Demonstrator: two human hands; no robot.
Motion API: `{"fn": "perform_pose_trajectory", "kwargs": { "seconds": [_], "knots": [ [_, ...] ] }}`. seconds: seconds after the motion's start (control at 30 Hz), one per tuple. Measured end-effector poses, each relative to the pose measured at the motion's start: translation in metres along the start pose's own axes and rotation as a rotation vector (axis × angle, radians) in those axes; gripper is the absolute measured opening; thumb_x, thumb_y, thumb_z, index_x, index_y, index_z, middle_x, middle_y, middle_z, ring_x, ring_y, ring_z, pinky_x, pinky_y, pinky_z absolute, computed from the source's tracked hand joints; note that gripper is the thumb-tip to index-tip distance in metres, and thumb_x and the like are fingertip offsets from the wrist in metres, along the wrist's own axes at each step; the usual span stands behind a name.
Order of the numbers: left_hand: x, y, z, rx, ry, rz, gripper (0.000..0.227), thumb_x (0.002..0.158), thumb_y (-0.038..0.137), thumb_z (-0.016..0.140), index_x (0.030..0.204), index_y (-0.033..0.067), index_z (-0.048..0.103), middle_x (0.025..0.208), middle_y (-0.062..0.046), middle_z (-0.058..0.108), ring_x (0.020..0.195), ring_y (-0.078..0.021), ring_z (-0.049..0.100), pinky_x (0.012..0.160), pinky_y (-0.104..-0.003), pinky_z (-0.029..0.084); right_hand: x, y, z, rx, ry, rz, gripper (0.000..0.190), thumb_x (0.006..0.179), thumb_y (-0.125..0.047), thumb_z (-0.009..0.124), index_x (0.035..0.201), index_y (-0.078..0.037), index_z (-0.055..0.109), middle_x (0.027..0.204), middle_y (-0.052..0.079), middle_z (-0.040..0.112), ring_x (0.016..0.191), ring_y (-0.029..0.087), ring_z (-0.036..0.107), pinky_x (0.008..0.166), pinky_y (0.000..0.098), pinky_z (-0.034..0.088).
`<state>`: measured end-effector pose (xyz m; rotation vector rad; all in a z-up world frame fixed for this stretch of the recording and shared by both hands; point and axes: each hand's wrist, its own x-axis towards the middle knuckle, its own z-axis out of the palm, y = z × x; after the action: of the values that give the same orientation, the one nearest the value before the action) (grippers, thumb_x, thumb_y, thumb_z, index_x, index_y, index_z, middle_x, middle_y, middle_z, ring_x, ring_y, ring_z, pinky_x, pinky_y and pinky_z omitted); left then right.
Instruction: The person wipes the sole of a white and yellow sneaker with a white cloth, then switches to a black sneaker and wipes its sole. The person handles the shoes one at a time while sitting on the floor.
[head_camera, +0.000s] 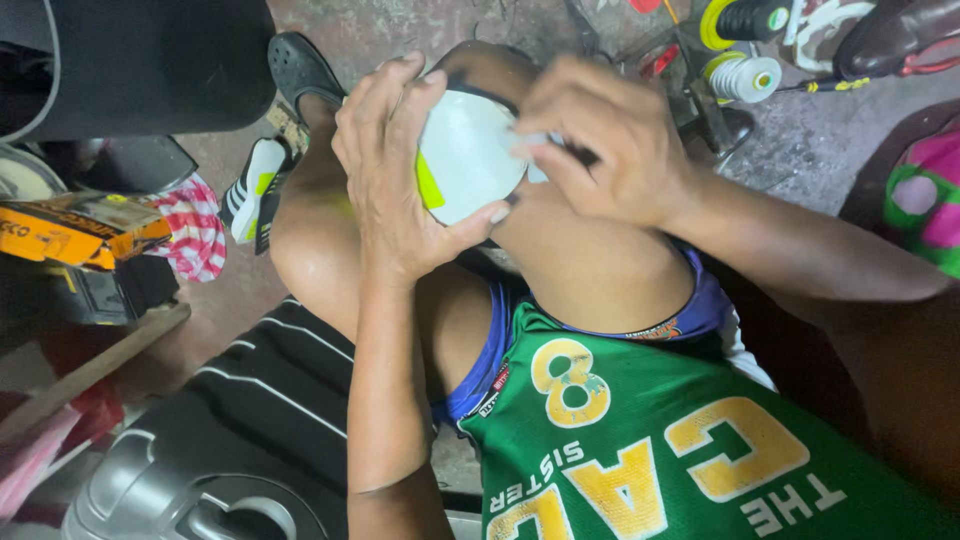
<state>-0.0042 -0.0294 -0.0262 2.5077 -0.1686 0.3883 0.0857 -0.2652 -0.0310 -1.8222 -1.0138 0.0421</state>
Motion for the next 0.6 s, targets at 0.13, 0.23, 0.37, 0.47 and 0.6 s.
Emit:
{"fn": "perform_pose_trajectory", "kwargs": {
  "seconds": [0.13,0.23,0.37,0.47,0.6],
  "knots": [
    [0.001,-0.003,0.002,-0.023,0.014,0.021,0.095,0.083,0.075,0.075,0.149,0.0112,0.051,0.155,-0.011,0.049,0.141,-0.0368,0.045,0.121,-0.049,0.033,0.002,-0.002,0.002,0.04,0.009,-0.056,0.013,0.101,-0.004,0.078,0.109,-0.003,0.067,0.104,0.011,0.065,0.091,0.025,0.069,0.078,0.0322,0.055],
    [-0.002,-0.001,0.003,-0.043,-0.016,0.02,0.095,0.083,0.074,0.075,0.15,0.011,0.05,0.152,-0.012,0.049,0.142,-0.0371,0.044,0.123,-0.049,0.032,0.01,0.007,0.003,0.047,0.023,-0.006,0.013,0.103,-0.005,0.079,0.109,-0.001,0.067,0.103,0.012,0.065,0.087,0.024,0.067,0.075,0.0318,0.052],
    [-0.001,-0.002,0.0,-0.057,0.005,0.017,0.094,0.082,0.072,0.075,0.15,0.0113,0.051,0.152,-0.013,0.049,0.143,-0.0368,0.045,0.124,-0.048,0.033,0.013,0.002,0.005,0.079,0.009,0.026,0.012,0.101,-0.004,0.077,0.107,-0.001,0.068,0.102,0.012,0.065,0.082,0.022,0.065,0.072,0.031,0.052],
    [-0.002,-0.003,-0.002,-0.055,0.005,0.005,0.093,0.081,0.071,0.075,0.148,0.0103,0.052,0.153,-0.013,0.052,0.143,-0.0373,0.045,0.122,-0.048,0.033,0.009,-0.003,0.004,0.124,0.023,0.001,0.009,0.099,-0.003,0.074,0.105,-0.003,0.067,0.101,0.01,0.064,0.085,0.021,0.067,0.072,0.0298,0.052],
    [-0.006,-0.003,0.0,-0.06,-0.004,0.011,0.095,0.081,0.071,0.075,0.15,0.0103,0.05,0.153,-0.013,0.05,0.145,-0.0366,0.044,0.124,-0.049,0.032,0.018,0.01,0.011,0.139,0.035,0.026,0.01,0.102,-0.002,0.076,0.104,-0.001,0.066,0.097,0.01,0.062,0.079,0.02,0.062,0.07,0.0303,0.048]
  ]
}}
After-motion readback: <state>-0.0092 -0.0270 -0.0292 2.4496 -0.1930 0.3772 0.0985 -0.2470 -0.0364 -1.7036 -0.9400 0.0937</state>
